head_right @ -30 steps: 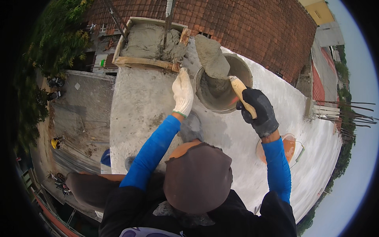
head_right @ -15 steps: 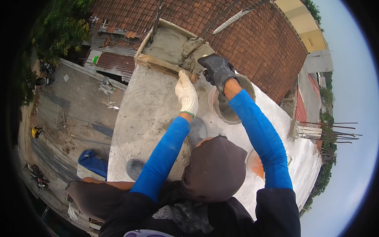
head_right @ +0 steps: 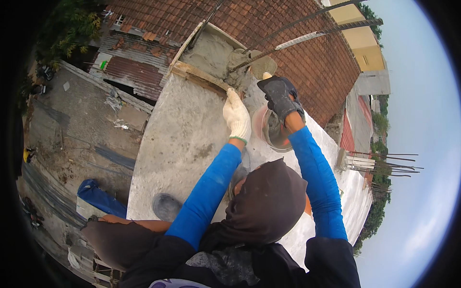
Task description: The person scoops wet cement from a bucket with a trowel and spreads it into a wooden frame on a rooftop. The person repeatedly levels and smooths the cement within the frame using the trowel.
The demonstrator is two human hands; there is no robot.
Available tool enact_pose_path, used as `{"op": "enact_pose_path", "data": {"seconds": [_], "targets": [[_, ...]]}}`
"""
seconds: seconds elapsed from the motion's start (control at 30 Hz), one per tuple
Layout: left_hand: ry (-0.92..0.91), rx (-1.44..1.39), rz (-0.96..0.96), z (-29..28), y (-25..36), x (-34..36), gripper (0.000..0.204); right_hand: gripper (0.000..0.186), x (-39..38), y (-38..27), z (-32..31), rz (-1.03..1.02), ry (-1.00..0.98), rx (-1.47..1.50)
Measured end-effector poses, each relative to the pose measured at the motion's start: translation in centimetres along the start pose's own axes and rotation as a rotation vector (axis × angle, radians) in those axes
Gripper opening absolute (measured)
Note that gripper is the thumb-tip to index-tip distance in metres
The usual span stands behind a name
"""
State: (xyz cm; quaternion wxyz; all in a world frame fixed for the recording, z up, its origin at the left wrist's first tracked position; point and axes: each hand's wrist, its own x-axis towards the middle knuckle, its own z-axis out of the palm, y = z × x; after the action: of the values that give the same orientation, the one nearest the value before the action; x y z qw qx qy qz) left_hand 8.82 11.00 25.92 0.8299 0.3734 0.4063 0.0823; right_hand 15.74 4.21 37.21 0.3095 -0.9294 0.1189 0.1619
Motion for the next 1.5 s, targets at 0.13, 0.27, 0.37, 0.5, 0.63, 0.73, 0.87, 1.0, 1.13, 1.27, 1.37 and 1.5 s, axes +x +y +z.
{"op": "enact_pose_path", "data": {"seconds": [0.13, 0.27, 0.37, 0.5, 0.63, 0.73, 0.87, 1.0, 1.13, 1.27, 1.37, 1.5], "targets": [[-0.020, -0.105, -0.053, 0.2, -0.2, -0.2, 0.070, 0.030, 0.0, -0.3, 2.0, -0.007, -0.089, 0.198], [0.027, -0.060, 0.017, -0.1, 0.2, 0.3, 0.070, 0.031, -1.5, -1.1, 0.8, -0.048, -0.056, 0.021], [0.041, -0.032, -0.051, -0.8, 0.8, 0.7, 0.071, 0.032, -1.8, -1.8, -0.2, 0.007, 0.028, -0.006], [0.042, -0.070, -0.094, -1.1, 1.9, 0.9, 0.071, 0.033, 0.3, -2.0, 0.9, 0.028, -0.011, 0.012], [0.067, -0.083, -0.064, -0.5, 1.8, 0.3, 0.071, 0.037, 1.3, -0.5, 0.4, -0.019, -0.028, -0.055], [0.058, -0.023, -0.025, -0.6, 1.5, 0.4, 0.071, 0.039, 1.1, 0.5, -1.5, -0.168, -0.059, -0.103], [-0.031, -0.066, -0.089, -0.8, 1.2, 0.8, 0.073, 0.036, 3.3, 1.5, -2.6, -0.242, 0.021, -0.344], [0.006, -0.058, -0.036, 0.0, 0.6, 0.3, 0.071, 0.034, 6.8, 2.3, -0.6, -0.521, 0.045, -0.558], [-0.016, 0.008, -0.084, -0.1, 0.5, -0.3, 0.069, 0.033, 3.8, 2.5, -2.6, -0.294, 0.007, -0.383], [0.016, -0.034, -0.027, -0.3, 1.1, -0.1, 0.068, 0.036, -1.7, 2.0, -4.8, 0.068, -0.055, -0.092], [0.017, -0.056, -0.016, -0.2, 1.3, 0.2, 0.068, 0.035, -3.2, 2.6, -3.4, -0.082, -0.079, -0.111], [0.048, -0.042, 0.013, 0.0, 0.7, 0.1, 0.068, 0.035, -3.5, 4.1, -2.2, -0.324, -0.035, -0.242]]}}
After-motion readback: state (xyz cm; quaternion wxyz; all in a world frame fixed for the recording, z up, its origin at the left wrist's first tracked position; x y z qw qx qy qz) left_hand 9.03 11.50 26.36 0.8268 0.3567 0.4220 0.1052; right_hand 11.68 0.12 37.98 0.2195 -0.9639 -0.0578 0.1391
